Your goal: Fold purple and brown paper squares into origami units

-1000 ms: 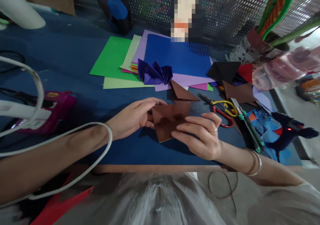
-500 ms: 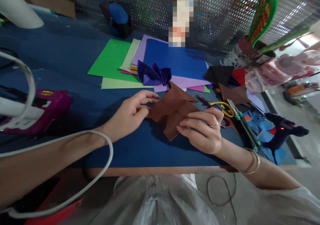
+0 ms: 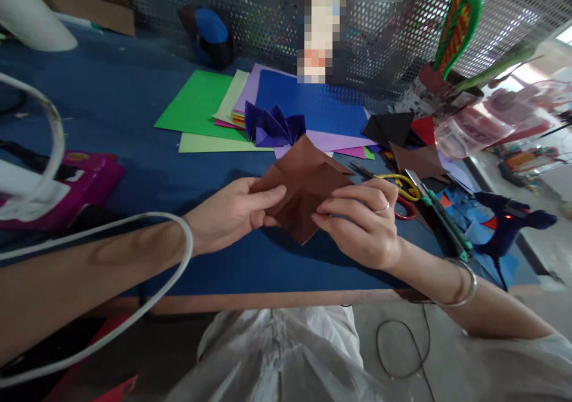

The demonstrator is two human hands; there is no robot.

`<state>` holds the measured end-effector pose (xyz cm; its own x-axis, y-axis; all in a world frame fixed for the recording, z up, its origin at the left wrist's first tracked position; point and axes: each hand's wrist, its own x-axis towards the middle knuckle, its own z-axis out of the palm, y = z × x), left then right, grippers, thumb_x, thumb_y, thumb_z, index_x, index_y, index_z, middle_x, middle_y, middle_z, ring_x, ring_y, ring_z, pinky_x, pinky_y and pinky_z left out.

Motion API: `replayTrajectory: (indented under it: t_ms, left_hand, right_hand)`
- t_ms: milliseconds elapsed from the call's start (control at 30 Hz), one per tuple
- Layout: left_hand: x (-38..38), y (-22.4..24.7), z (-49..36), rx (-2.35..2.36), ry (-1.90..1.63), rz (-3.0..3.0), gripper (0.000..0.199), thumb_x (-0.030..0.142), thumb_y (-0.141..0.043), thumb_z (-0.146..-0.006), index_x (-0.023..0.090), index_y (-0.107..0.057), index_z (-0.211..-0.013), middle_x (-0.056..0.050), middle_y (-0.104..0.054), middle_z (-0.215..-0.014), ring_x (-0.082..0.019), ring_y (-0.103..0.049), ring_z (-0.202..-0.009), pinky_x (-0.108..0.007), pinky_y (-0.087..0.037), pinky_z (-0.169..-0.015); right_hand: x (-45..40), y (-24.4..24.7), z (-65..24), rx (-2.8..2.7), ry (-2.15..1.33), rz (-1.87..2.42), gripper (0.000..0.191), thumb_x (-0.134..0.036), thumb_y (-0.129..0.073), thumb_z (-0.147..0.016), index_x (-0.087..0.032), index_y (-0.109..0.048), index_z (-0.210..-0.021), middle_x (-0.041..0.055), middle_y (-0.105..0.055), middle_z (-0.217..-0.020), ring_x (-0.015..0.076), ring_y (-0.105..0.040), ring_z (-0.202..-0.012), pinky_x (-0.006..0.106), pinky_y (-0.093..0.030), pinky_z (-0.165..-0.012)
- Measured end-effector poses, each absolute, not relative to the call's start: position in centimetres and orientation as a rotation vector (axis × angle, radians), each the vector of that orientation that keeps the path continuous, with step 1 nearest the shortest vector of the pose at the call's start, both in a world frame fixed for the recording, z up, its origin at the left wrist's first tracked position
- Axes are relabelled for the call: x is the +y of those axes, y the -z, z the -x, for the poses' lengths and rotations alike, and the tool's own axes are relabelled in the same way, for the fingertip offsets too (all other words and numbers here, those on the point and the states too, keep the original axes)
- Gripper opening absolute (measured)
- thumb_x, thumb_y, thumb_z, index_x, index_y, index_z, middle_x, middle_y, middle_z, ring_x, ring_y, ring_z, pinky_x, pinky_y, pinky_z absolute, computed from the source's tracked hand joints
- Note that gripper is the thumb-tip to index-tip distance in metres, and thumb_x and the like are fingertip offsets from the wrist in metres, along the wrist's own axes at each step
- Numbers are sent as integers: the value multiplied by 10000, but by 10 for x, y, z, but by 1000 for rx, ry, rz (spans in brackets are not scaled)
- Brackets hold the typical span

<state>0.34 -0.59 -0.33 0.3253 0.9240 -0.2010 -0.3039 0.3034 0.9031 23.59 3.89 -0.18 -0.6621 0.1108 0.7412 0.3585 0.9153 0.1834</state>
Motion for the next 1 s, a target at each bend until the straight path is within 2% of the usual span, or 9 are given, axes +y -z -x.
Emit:
replayTrajectory:
  t_ms: [133,233,300,467,567,633,767,933,1000]
  left_hand:
    - [-2,5,-4,746,-994,-754,216,299,-737,-902,161,-773,-1065,-106,-790,-1112,-242,-755,-1014,-305,-641,-831]
    - [-1,5,-4,707,-1010,-755,225,316,-755,-896,174,-780,-1069,-106,-783,-1153,-247,-749,-1056,-290,-644,-828]
    - [-2,6,-4,707,-1016,-763,232,308,-766,-886,175,-779,-1076,-107,-785,-1152,-254,-749,-1063,-306,-650,-842]
    - [-6,5,-5,755,-1007,-778,260,96,-800,-765,161,-780,-1016,-79,-805,-1070,-254,-763,-1022,-390,-636,-952]
    - [-7,4,-6,790,-1007,-770,261,74,-791,-729,157,-780,-976,-69,-809,-1029,-253,-769,-991,-413,-631,-963]
    - [-7,2,-7,800,-1004,-777,267,66,-780,-714,155,-781,-966,-64,-812,-994,-242,-774,-948,-413,-630,-959]
    - [-6,2,-8,799,-986,-794,272,52,-776,-701,158,-790,-951,-53,-813,-944,-197,-771,-853,-344,-635,-907]
    - [-9,2,-8,744,-959,-799,345,61,-762,-720,178,-789,-1043,-65,-802,-1065,-216,-752,-999,-339,-631,-917]
    - [-10,2,-9,753,-949,-823,375,71,-759,-720,184,-778,-1077,-63,-795,-1089,-225,-739,-1050,-352,-626,-939]
  right_hand:
    - [40,0,-238,-2324,382,341,140,-205,-715,-930,-257,-734,-1059,-23,-799,-992,185,-676,-1014,400,-453,-904]
    - [40,-2,-239,-2356,358,314,170,-262,-732,-931,-234,-735,-1099,-3,-802,-1016,200,-667,-1034,404,-444,-923]
    - [41,-2,-239,-2357,338,307,141,-273,-722,-945,-238,-743,-1080,-12,-807,-998,196,-667,-1026,398,-434,-921]
    - [42,0,-237,-2386,263,378,134,-339,-656,-992,-266,-761,-1033,-10,-804,-982,204,-675,-1025,413,-406,-923]
    - [41,1,-236,-2390,229,381,139,-343,-663,-988,-248,-759,-1019,1,-802,-964,206,-677,-1014,411,-409,-916]
    - [40,1,-235,-2374,213,382,122,-339,-670,-984,-250,-752,-998,-3,-801,-953,203,-682,-1002,408,-414,-908]
    - [36,1,-231,-2317,122,452,76,-309,-716,-951,-238,-734,-931,-1,-792,-911,204,-690,-957,420,-416,-912]
    - [32,0,-225,-2245,-124,656,129,-290,-751,-916,-220,-683,-834,11,-765,-869,209,-679,-927,424,-448,-890]
    - [32,1,-225,-2234,-243,702,117,-284,-741,-924,-222,-672,-852,11,-761,-887,207,-676,-924,423,-464,-889]
